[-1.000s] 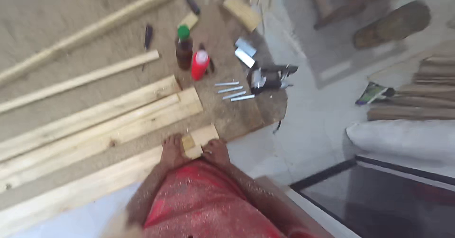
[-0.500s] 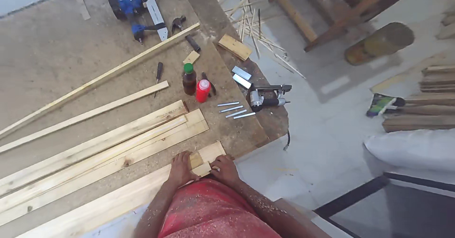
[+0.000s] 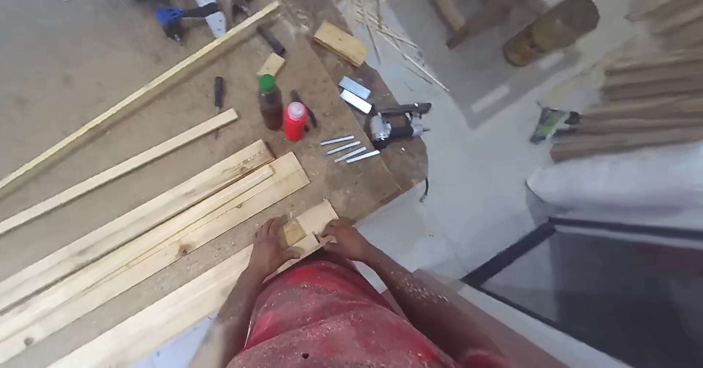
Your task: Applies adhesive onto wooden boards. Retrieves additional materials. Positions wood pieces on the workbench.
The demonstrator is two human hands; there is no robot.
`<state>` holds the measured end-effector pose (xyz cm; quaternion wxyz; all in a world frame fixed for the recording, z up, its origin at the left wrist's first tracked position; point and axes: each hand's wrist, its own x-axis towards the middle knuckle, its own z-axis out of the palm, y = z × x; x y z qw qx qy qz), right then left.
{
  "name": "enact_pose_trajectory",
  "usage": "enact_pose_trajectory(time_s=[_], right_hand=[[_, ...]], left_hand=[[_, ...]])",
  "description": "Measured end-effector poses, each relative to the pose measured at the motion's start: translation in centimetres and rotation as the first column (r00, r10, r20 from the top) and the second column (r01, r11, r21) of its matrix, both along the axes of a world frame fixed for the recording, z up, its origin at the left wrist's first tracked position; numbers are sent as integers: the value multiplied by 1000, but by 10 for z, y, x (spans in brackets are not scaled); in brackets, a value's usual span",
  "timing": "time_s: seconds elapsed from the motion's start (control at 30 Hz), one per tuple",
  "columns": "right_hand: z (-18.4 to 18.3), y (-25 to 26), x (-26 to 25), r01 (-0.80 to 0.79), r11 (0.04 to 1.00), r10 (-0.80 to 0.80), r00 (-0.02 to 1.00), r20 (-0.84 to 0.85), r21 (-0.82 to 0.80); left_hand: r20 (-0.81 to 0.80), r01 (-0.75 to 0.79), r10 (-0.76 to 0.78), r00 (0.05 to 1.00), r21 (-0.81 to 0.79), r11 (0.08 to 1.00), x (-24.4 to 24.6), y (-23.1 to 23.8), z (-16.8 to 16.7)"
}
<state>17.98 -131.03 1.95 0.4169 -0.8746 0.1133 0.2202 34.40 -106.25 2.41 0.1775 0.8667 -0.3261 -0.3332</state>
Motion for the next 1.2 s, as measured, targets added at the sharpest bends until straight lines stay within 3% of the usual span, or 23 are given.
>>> enact_pose_trajectory(time_s=[0.1, 0.23, 0.33, 0.43, 0.53, 0.63, 0.77, 0.87, 0.97, 1.07, 1.13, 1.2], right_hand=[[35, -24, 14, 182, 983, -177, 977, -115, 31], [80, -79, 49, 385, 918, -388, 921, -22, -94], [106, -142, 98, 341, 920, -325, 939, 110, -194], [124, -201, 188, 306, 913, -249, 942, 227, -269], [108, -254, 307, 283, 914, -187, 930, 317, -291], [74, -297, 432, 327, 925, -257, 914, 314, -195], [27, -323, 565, 464, 885, -440, 859, 261, -35], [2, -328, 618, 481, 875, -458, 858, 232, -50], [26, -287, 615, 416, 870, -375, 907, 191, -264], [52, -250, 602, 105, 896, -78, 994, 80, -432], [56, -232, 613, -113, 858, 125, 992, -9, -500], [62, -207, 640, -238, 817, 293, 956, 23, -525]], left_hand=[[-26, -116, 113, 993, -127, 985, 26, 3, 16], [134, -185, 234, 963, -302, 935, 86, -1, 22], [278, -254, 355, 893, -342, 905, 129, -11, 11], [415, -377, 490, 767, -326, 867, 162, -24, -5], [476, -569, 600, 643, -227, 790, 174, -35, -26], [615, -589, 590, 523, -240, 772, 174, -42, -48], [638, -602, 578, 508, -217, 768, 174, -42, -50], [647, -611, 578, 498, -211, 763, 175, -41, -54], [655, -616, 578, 486, -212, 758, 176, -42, -54], [664, -618, 583, 468, -226, 753, 176, -43, -56], [667, -616, 583, 464, -229, 753, 175, -43, -56], [664, -618, 590, 460, -238, 749, 176, -42, -56]])
